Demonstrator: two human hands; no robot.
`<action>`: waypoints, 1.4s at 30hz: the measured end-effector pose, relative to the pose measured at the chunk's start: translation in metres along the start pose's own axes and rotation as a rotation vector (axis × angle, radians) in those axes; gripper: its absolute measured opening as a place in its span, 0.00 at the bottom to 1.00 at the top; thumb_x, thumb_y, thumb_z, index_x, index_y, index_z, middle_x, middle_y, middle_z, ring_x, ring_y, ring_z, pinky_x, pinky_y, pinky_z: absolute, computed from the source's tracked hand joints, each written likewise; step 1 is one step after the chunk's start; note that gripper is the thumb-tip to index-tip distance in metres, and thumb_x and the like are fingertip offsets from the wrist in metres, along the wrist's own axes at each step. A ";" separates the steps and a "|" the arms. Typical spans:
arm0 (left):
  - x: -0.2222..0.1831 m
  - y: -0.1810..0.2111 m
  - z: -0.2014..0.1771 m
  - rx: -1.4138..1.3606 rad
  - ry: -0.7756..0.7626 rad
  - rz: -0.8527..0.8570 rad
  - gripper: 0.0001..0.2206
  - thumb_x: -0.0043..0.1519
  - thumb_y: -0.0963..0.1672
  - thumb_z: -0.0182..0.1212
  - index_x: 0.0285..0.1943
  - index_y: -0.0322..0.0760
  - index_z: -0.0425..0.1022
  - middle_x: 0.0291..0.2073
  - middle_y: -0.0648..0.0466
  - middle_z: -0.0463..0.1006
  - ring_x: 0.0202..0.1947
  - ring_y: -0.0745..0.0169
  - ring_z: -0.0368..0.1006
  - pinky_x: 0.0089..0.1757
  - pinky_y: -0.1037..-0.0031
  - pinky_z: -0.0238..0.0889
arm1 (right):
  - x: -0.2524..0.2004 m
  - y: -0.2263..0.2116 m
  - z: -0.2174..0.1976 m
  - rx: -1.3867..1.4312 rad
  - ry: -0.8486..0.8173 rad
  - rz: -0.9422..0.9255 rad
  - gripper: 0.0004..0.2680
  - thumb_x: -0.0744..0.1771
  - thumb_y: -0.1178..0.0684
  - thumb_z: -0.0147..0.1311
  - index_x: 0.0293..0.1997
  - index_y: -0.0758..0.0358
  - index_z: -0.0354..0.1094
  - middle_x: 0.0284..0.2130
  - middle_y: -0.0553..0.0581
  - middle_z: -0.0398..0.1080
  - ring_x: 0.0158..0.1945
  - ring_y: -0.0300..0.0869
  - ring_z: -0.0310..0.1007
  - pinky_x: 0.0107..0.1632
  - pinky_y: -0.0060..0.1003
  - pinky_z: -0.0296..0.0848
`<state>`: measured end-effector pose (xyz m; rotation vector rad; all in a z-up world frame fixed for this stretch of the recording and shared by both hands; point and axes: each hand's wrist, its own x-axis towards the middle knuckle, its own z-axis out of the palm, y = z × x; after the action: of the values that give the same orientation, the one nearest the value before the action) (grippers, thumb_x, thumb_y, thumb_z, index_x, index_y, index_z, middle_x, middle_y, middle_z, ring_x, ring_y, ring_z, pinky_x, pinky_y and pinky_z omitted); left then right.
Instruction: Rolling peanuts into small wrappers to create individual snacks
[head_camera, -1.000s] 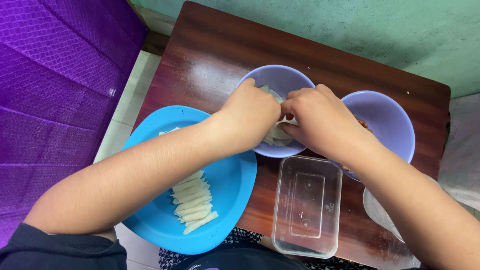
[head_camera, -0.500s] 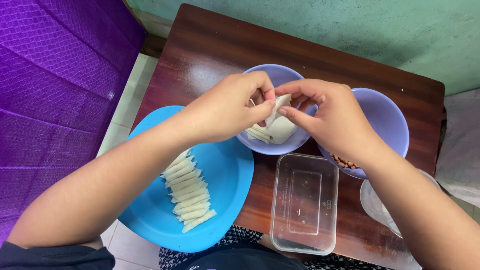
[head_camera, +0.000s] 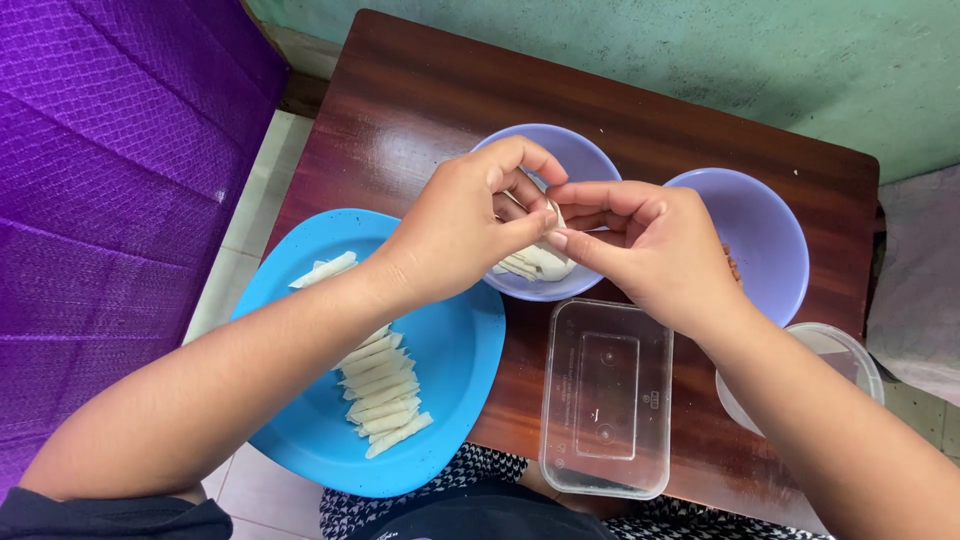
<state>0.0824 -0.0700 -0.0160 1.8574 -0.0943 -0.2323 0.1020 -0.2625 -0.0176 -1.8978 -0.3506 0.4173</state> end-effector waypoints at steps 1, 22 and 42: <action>0.001 -0.001 0.000 0.000 -0.001 0.000 0.08 0.60 0.41 0.64 0.45 0.47 0.73 0.31 0.60 0.83 0.29 0.74 0.79 0.36 0.82 0.70 | 0.000 0.000 0.000 0.001 0.001 0.000 0.13 0.63 0.55 0.63 0.52 0.65 0.75 0.44 0.54 0.80 0.44 0.36 0.80 0.50 0.27 0.81; -0.004 0.003 -0.013 0.285 0.018 -0.017 0.15 0.59 0.40 0.51 0.54 0.46 0.73 0.29 0.62 0.72 0.24 0.72 0.66 0.33 0.76 0.63 | -0.002 0.024 -0.010 0.116 0.128 -0.001 0.10 0.66 0.60 0.58 0.53 0.63 0.75 0.32 0.54 0.77 0.33 0.37 0.78 0.43 0.26 0.79; 0.014 -0.043 0.013 1.079 0.201 0.370 0.22 0.56 0.41 0.59 0.63 0.38 0.72 0.43 0.48 0.72 0.37 0.44 0.69 0.32 0.53 0.67 | -0.017 0.020 -0.021 0.023 0.107 -0.050 0.11 0.67 0.61 0.56 0.55 0.62 0.74 0.33 0.53 0.76 0.33 0.35 0.76 0.45 0.25 0.77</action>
<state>0.0912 -0.0720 -0.0616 2.8594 -0.4955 0.3421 0.0964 -0.2941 -0.0273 -1.8769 -0.3202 0.2837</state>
